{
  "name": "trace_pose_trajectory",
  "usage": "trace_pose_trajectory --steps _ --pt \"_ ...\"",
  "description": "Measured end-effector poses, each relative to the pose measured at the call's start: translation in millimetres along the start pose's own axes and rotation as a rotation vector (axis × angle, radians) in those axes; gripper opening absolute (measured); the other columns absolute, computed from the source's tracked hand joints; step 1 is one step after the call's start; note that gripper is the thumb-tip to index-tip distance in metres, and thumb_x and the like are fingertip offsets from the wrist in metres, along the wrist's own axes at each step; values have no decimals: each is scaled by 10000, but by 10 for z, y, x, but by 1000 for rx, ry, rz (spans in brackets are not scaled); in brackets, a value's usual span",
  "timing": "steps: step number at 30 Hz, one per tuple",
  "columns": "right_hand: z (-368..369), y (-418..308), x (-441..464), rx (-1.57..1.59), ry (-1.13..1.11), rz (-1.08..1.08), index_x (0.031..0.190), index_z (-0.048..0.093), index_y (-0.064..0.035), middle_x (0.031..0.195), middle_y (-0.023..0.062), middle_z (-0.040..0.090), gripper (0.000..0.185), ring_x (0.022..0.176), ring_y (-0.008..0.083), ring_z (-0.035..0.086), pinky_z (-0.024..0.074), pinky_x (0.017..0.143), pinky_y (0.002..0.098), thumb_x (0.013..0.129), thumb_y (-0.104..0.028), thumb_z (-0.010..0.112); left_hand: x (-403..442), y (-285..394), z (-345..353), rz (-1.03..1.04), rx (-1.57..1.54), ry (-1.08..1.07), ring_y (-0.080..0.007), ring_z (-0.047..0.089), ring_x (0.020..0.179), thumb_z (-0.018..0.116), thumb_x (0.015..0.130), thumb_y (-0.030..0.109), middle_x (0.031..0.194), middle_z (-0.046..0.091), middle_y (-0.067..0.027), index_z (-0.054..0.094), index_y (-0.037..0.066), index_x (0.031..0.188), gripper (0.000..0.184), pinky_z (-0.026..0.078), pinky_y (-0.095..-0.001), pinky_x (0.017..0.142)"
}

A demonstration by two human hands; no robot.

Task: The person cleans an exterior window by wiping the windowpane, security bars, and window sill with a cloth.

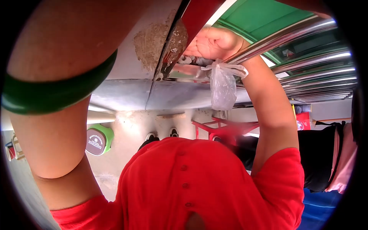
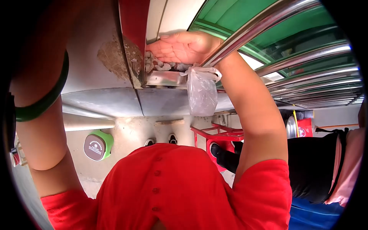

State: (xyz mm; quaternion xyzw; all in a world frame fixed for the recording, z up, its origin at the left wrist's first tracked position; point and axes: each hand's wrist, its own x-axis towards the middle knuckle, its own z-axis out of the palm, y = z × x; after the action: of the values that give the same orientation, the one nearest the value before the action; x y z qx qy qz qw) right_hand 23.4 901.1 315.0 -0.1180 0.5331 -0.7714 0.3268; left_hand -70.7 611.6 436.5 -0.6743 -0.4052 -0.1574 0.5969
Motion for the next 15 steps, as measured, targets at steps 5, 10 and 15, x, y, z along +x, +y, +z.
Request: trace_pose_trajectory --steps 5,10,15 --pt "523 -183 32 -287 429 192 1371 373 83 1424 215 409 528 1330 277 397 297 1122 396 1010 -301 380 97 -5 4 6 -24 -5 -314 558 916 565 771 6 944 577 -135 597 -6 883 116 483 -387 796" --pt "596 -365 -266 -519 632 521 1268 537 32 1303 109 562 600 1170 171 520 436 949 310 943 -472 518 205 -40 21 25 -18 27 -313 559 913 563 773 6 942 578 -134 598 -6 882 115 483 -388 794" --pt "385 -408 -525 -1075 598 683 1107 626 -56 1006 120 629 466 868 233 575 465 816 344 946 -471 491 212 -37 12 40 -13 41 -312 561 910 560 775 7 940 580 -134 599 -6 881 113 484 -388 792"
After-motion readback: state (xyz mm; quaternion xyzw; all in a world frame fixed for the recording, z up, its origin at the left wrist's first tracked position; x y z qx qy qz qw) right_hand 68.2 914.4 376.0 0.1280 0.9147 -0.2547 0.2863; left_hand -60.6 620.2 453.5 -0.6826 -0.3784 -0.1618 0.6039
